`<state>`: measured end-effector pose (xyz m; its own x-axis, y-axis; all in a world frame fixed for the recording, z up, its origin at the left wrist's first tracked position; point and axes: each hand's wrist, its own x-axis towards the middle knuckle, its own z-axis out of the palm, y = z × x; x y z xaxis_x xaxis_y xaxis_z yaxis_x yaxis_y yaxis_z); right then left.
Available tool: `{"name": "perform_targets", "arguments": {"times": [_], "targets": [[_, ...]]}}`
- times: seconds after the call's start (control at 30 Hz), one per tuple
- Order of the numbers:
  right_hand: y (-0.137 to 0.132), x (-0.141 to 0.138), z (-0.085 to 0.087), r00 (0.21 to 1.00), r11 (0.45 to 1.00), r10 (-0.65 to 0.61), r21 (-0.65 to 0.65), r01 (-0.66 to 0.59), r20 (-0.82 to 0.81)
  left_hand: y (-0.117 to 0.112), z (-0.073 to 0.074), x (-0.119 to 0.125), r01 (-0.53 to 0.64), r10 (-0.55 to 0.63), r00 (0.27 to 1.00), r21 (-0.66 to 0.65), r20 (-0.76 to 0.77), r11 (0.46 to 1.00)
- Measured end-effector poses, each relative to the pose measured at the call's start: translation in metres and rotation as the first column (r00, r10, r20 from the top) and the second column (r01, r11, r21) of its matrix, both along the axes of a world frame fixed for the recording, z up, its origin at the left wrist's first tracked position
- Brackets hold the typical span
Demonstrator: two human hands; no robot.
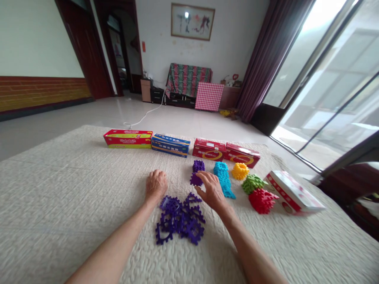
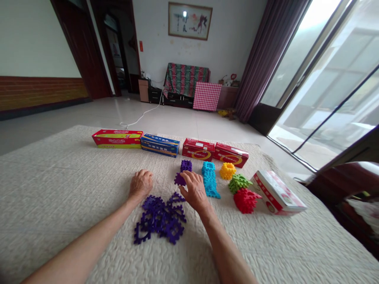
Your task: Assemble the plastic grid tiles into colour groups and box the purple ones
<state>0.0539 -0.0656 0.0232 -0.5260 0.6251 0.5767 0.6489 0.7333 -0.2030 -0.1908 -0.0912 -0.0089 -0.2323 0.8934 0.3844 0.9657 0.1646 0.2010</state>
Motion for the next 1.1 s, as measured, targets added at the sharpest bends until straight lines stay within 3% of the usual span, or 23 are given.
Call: {"name": "perform_targets", "arguments": {"times": [0.17,0.53,0.63,0.73,0.9,1.1], "targets": [[0.006,0.014,-0.011,0.993,0.991,-0.118,0.060,0.117,0.006,0.000,0.001,0.000,-0.005,0.005,1.000,-0.012,-0.001,1.000],[0.004,0.013,-0.013,0.993,0.993,-0.117,0.012,0.117,-0.013,0.001,0.001,0.000,-0.009,0.010,1.000,-0.038,0.020,0.999],[0.001,0.010,-0.013,0.995,0.998,-0.054,0.014,0.056,-0.085,0.002,0.000,0.000,-0.018,0.018,1.000,-0.035,0.016,0.999],[-0.004,0.006,-0.013,0.989,0.995,0.065,-0.065,-0.074,-0.131,0.003,-0.001,0.000,-0.018,0.018,1.000,-0.025,-0.004,1.000],[-0.012,0.000,-0.010,0.952,0.920,0.295,-0.243,-0.306,-0.080,0.003,0.000,0.001,-0.031,0.031,1.000,-0.025,-0.003,0.999],[-0.021,-0.007,-0.002,0.930,0.893,0.356,-0.257,-0.369,-0.095,0.002,0.002,0.001,-0.042,0.043,0.999,-0.036,0.011,0.998]]}}
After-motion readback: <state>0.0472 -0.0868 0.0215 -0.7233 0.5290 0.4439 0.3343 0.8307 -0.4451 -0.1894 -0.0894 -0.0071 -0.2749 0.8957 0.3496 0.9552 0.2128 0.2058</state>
